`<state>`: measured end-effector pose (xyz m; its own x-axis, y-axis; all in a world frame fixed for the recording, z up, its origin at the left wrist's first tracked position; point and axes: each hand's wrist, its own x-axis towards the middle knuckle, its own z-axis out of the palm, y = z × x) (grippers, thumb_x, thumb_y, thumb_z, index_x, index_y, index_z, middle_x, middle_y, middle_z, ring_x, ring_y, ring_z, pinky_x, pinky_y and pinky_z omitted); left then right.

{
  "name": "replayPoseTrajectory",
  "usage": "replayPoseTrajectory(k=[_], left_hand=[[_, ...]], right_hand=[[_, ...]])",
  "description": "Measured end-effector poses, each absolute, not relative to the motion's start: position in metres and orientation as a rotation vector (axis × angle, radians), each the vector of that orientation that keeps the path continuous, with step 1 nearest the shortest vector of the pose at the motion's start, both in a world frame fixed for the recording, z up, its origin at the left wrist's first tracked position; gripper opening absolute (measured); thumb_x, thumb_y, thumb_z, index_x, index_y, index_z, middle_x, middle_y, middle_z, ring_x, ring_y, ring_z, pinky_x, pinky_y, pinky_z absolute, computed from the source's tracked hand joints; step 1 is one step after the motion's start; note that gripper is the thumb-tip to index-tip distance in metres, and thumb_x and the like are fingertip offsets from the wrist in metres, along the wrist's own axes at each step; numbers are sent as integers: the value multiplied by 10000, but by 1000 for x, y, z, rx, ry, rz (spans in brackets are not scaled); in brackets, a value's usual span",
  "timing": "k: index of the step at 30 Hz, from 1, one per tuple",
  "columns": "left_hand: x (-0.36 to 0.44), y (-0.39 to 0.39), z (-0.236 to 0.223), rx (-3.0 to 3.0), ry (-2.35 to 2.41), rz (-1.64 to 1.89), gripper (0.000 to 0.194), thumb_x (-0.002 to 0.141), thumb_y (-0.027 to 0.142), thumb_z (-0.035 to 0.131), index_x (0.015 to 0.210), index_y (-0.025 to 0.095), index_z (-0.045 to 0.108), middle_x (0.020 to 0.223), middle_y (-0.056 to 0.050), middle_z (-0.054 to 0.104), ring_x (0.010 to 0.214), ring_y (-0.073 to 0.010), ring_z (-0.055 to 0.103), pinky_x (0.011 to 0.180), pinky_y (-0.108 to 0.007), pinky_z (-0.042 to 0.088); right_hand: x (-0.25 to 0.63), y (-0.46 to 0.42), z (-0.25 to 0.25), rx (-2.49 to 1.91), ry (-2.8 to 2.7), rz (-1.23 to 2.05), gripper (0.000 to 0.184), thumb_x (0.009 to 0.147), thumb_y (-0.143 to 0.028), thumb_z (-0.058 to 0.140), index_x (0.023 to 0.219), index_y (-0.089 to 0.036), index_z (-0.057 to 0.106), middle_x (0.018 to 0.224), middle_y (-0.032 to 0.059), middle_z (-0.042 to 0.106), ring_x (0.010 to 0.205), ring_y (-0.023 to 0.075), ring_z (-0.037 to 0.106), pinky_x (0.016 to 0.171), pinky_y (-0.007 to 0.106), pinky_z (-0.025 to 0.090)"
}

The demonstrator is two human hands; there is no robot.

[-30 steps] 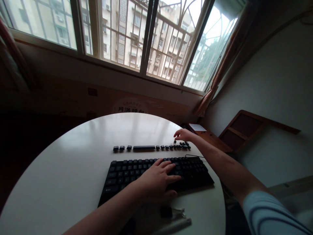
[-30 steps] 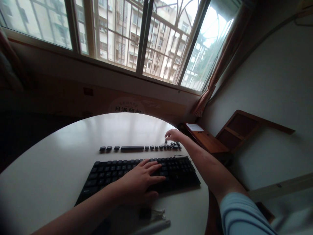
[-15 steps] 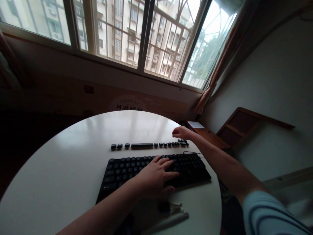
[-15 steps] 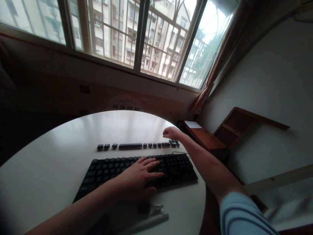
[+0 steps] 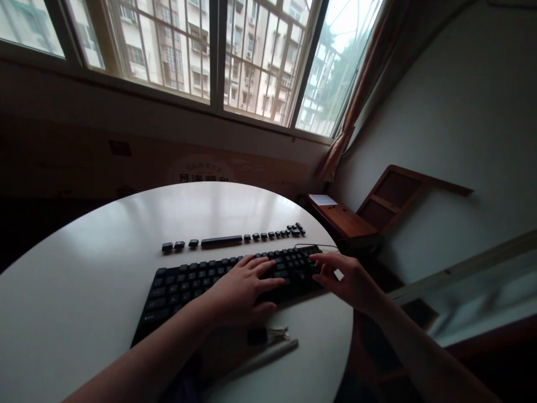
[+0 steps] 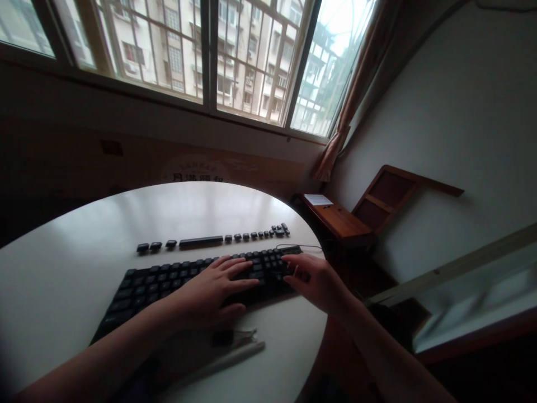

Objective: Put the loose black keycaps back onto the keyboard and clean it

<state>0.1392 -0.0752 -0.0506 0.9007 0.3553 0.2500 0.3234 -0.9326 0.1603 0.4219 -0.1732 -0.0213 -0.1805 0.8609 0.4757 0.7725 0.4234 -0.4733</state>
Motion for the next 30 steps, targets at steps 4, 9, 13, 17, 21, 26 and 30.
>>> replayPoseTrajectory(k=[4,9,13,17,21,26,30], left_hand=[[140,-73,-50,2963,511,428,525,888,538,616,1390,402,543,1524,-57,449,1378,-356,409,1149,-562,255],[140,-70,-51,2980,529,395,522,897,558,595,1395,413,534,1528,-65,441,1372,-351,419,1138,-572,275],[140,-71,-51,2973,519,400,518,898,550,601,1394,419,533,1535,-61,432,1384,-356,406,1141,-568,274],[139,-72,-49,2957,517,398,516,896,545,604,1390,409,542,1536,-58,432,1383,-360,410,1148,-567,267],[139,-73,-47,2947,525,403,524,888,534,613,1389,395,547,1537,-48,434,1385,-354,408,1161,-558,248],[139,-73,-49,2951,527,396,529,886,540,615,1390,396,545,1538,-50,432,1393,-356,395,1159,-558,247],[138,-73,-50,2949,533,398,515,902,565,583,1391,407,541,1539,-59,429,1397,-361,388,1147,-570,259]], right_hand=[[422,-194,-33,-1437,-1836,200,438,831,-300,725,1244,-241,591,922,27,696,654,108,634,609,219,545],[439,-198,-44,-1543,-1838,157,359,836,-322,723,1176,-245,640,894,14,712,643,106,633,610,212,530],[461,-181,-56,-1615,-1802,90,239,882,-392,670,1022,-205,721,789,29,707,580,116,608,570,229,505],[473,-161,-74,-1522,-1769,56,224,893,-395,660,959,-192,729,801,42,707,652,142,632,615,254,527],[470,-152,-86,-1309,-1840,-30,160,890,-355,683,935,-212,739,908,69,709,863,188,657,801,333,559],[466,-150,-85,-1266,-1918,-83,120,878,-310,709,958,-233,754,851,51,693,829,177,623,761,321,541],[468,-152,-85,-1254,-1984,-73,105,880,-280,708,960,-225,748,834,43,710,814,175,612,762,327,537]])
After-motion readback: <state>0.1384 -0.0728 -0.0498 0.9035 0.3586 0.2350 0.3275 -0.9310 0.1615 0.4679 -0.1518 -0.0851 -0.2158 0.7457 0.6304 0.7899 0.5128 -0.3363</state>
